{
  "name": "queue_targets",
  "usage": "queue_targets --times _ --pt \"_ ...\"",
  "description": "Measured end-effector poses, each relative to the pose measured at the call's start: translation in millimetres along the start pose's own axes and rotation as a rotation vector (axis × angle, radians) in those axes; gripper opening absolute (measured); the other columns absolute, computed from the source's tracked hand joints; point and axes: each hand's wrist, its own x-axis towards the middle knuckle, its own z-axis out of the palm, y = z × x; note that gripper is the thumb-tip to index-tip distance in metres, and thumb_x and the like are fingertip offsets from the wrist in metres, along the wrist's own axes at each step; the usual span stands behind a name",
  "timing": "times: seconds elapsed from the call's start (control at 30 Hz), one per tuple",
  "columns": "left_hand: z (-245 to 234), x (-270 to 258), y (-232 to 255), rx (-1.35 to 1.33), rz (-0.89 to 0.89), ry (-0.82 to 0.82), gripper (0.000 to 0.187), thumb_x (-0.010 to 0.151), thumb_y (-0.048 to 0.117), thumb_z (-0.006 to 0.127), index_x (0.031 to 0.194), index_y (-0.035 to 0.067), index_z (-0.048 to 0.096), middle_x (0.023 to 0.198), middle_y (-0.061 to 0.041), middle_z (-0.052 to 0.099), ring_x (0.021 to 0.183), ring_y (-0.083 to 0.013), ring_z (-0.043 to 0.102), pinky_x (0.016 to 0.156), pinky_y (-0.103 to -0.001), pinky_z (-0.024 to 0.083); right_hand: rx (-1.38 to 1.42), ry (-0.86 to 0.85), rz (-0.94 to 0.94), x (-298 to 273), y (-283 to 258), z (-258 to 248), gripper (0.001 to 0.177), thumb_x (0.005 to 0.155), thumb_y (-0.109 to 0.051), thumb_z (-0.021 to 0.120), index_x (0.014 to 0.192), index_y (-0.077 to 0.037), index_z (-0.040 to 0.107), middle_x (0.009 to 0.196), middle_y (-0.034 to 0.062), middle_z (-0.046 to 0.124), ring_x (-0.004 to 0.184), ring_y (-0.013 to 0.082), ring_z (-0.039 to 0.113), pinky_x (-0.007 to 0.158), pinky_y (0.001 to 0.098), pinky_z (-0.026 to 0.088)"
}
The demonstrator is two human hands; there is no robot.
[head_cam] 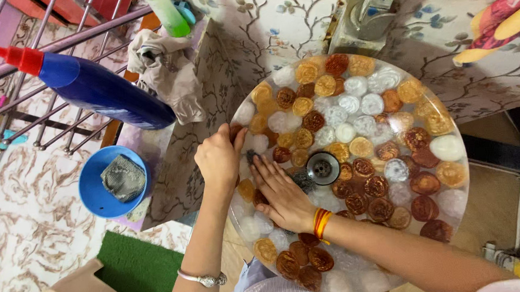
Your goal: The person scrubs a large decorative sink filled with numerous small stones using a metal scouring pad. They repeatedly rinse the pad under the running tap and continue scrubbing the stones and the sink surface.
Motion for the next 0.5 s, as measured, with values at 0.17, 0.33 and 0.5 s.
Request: queue_targets --times 0.17,0.33,0.5 --pt "0 8 1 0.007 0.021 0.007 0.039 0.093 0.047 0.071 0.083 0.01 0.067 0.066 -0.018 0.069 0.061 -0.0404 0.069 0.055 -0.049 0.055 -0.926 0.075 0.104 73 86 -30 0.084 0.094 -0.032 0.045 0.168 -0.006 0.016 0.175 0.0151 0.005 0.158 0.0318 0.005 0.129 0.0462 0.008" --pt "3 4 -1 0.052 0.028 0.002 0.039 0.095 0.048 0.069 0.084 0.011 0.07 0.066 -0.019 0.068 0.062 -0.04 0.069 0.055 -0.049 0.055 -0.579 0.327 0.176 86 116 -48 0.078 0.112 -0.052 0.029 0.163 0.007 0.022 0.172 0.0214 0.009 0.159 0.0409 0.012 0.13 0.0553 0.013" --pt "2 4 0 0.004 -0.01 0.005 0.035 0.096 0.046 0.066 0.087 0.013 0.073 0.068 -0.018 0.069 0.063 -0.0402 0.069 0.058 -0.05 0.055 -0.259 0.013 0.04 43 40 -9 0.064 0.1 -0.038 0.049 0.153 -0.004 0.037 0.173 0.0178 0.02 0.163 0.036 0.016 0.133 0.0485 0.014"
